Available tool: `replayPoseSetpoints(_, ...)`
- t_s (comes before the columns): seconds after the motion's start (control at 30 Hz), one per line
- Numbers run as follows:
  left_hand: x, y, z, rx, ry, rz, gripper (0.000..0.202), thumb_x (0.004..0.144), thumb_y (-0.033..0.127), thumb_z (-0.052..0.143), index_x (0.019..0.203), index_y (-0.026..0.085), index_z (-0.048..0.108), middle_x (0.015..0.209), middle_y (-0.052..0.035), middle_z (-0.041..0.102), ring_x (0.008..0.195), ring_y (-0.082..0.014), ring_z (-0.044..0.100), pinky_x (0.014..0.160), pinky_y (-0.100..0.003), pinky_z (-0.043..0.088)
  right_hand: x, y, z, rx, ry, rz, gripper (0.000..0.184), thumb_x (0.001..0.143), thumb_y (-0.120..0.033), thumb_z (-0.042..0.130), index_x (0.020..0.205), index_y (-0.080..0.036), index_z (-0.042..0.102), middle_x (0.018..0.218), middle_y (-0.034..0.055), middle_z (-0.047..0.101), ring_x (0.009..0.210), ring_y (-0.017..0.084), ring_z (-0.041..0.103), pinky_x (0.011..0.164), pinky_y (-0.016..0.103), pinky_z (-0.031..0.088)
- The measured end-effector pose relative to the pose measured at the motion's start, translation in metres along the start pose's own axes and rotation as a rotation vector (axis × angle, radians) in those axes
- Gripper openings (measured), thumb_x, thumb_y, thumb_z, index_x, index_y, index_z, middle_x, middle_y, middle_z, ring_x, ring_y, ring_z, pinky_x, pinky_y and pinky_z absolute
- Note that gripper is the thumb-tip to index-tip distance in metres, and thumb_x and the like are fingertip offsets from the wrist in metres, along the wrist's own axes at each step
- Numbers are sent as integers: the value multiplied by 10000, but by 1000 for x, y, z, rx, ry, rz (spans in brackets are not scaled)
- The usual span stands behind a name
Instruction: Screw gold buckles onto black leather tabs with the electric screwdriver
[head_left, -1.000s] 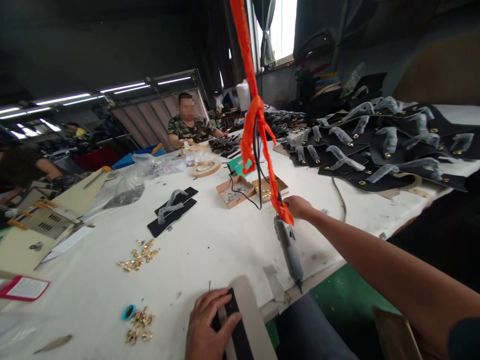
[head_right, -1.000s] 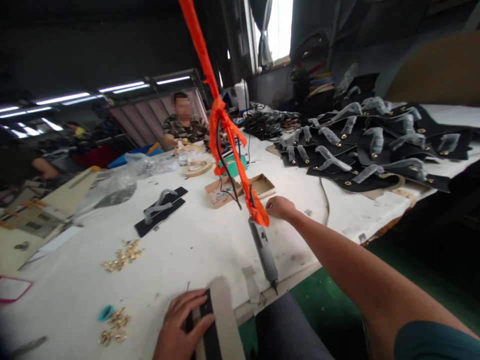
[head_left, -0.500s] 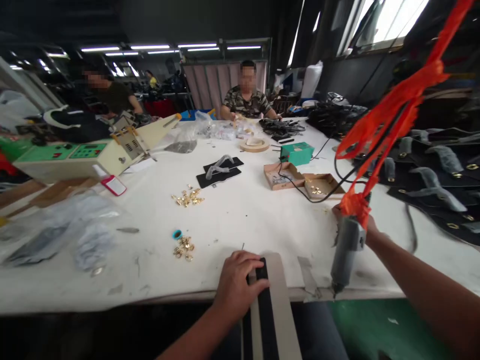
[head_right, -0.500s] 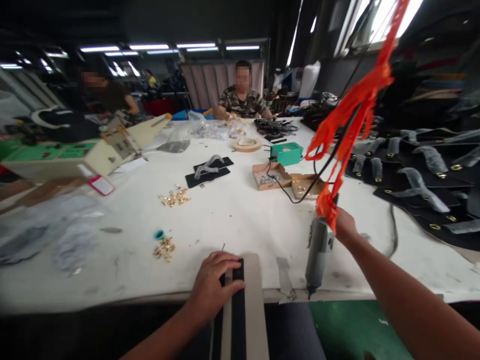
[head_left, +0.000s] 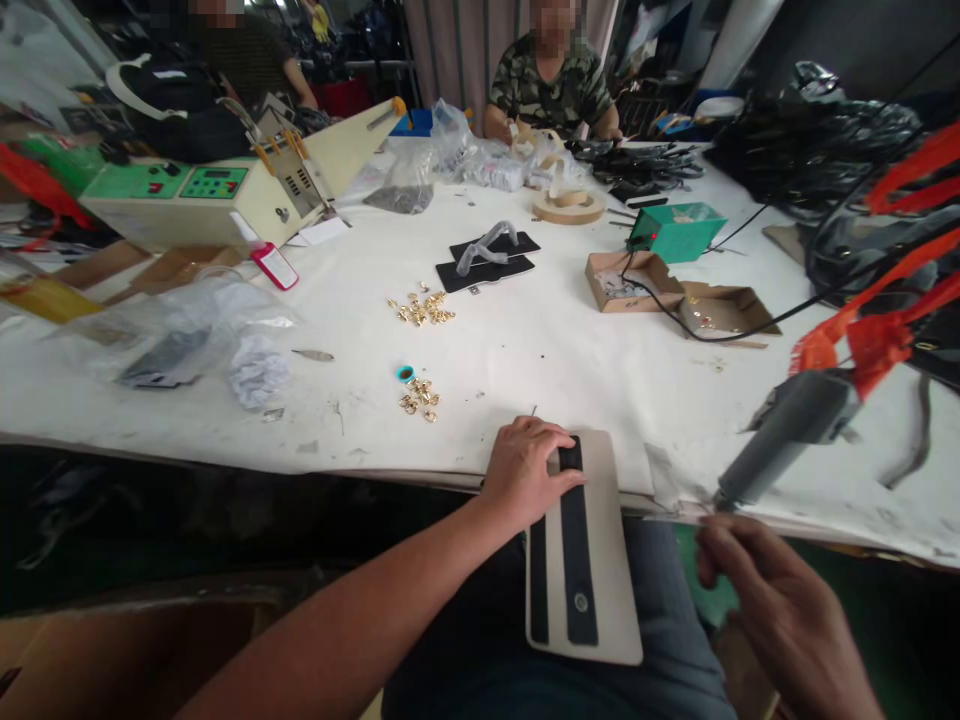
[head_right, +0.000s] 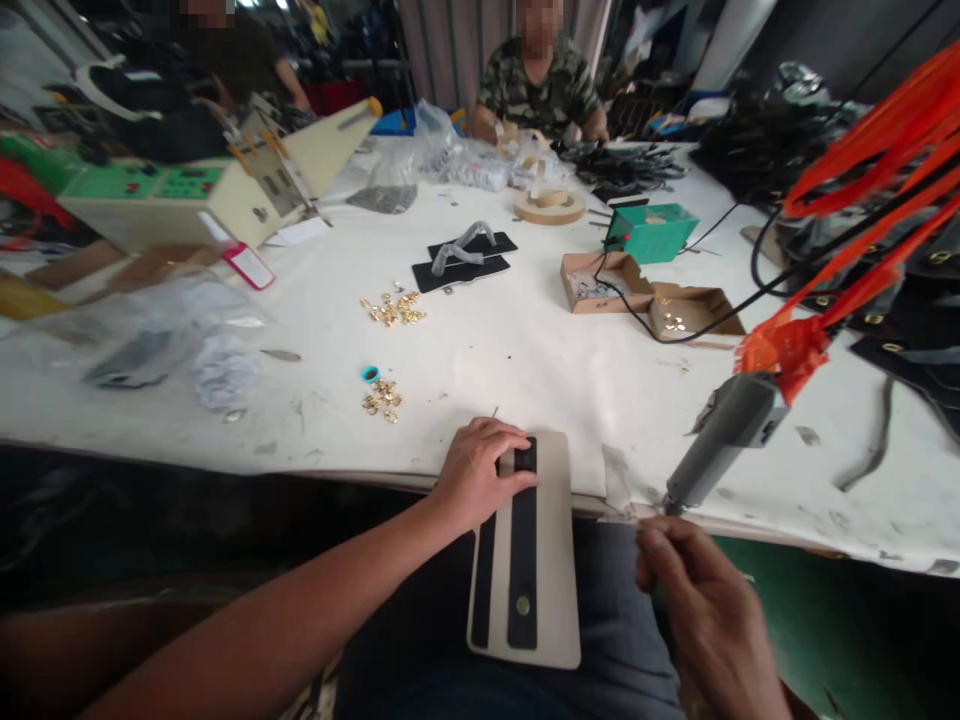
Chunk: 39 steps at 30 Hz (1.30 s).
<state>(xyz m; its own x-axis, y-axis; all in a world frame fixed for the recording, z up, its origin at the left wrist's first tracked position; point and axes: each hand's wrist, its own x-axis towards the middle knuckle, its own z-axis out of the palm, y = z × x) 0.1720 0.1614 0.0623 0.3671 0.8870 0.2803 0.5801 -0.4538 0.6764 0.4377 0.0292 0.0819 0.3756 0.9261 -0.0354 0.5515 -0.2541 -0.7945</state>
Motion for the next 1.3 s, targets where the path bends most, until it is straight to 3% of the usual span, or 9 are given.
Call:
replayPoseSetpoints(0.07,0,1,0,13,-5,-1,414,711,318,991,1045,240,760,1173,-22,796,1172,-285,643,1013,-472,467,7,-28,32,72,-177,-56,361,954,-626,611,960,-274,690,673,-3,652,642,225,624,621,329,513)
replayPoseSetpoints(0.17,0,1,0,32,-12,-3,413,727,346,980,1063,237,765,1179,-23,793,1167,-288,636,1007,-472,472,38,-62,65,55,-279,-178,339,972,-568,585,963,-252,708,781,20,704,730,230,652,679,335,505)
replayPoseSetpoints(0.33,-1,2,-1,52,-23,-5,369,776,362,939,1081,237,774,1184,-25,791,1169,-289,629,983,-469,485,74,-79,85,-97,-387,-341,251,956,-459,575,909,-256,715,935,31,733,870,229,677,814,344,496)
replayPoseSetpoints(0.53,-2,1,0,62,-28,0,379,777,363,933,1094,233,770,1192,-6,789,1169,-282,624,981,-470,481,78,-74,87,-172,-427,-366,233,945,-441,574,912,-268,726,949,22,737,882,223,683,800,342,480)
replayPoseSetpoints(0.77,-2,1,-1,66,-43,0,374,789,391,928,1093,245,767,1202,-9,790,1176,-283,623,985,-467,477,83,-74,88,-125,-412,-199,239,867,-477,663,888,-258,756,844,7,760,751,211,673,680,314,470)
replayPoseSetpoints(0.97,-3,-1,1,55,-38,10,384,805,418,914,1117,252,763,1233,-15,784,1200,-288,620,1002,-468,472,84,-76,89,-140,-430,-175,267,852,-508,669,864,-254,751,757,-3,753,661,200,651,593,297,441)
replayPoseSetpoints(1.13,-2,0,0,51,-33,1,365,812,426,907,1103,255,767,1209,-25,787,1192,-290,624,1006,-471,474,83,-82,88,-128,-413,-190,304,871,-526,638,880,-255,775,850,26,790,775,237,712,688,324,512)
replayPoseSetpoints(1.2,-2,0,0,46,-30,0,381,788,412,929,1095,253,769,1197,-21,791,1187,-289,626,1003,-469,474,75,-81,81,-74,-373,-210,317,903,-529,628,963,-258,783,910,35,793,831,248,726,738,341,539)
replayPoseSetpoints(1.3,-2,-1,1,30,-21,4,402,758,401,954,1080,246,770,1185,-10,797,1182,-286,628,999,-463,474,50,-71,57,-13,-122,-199,365,932,-562,658,1136,-270,737,983,53,772,857,259,726,758,369,554)
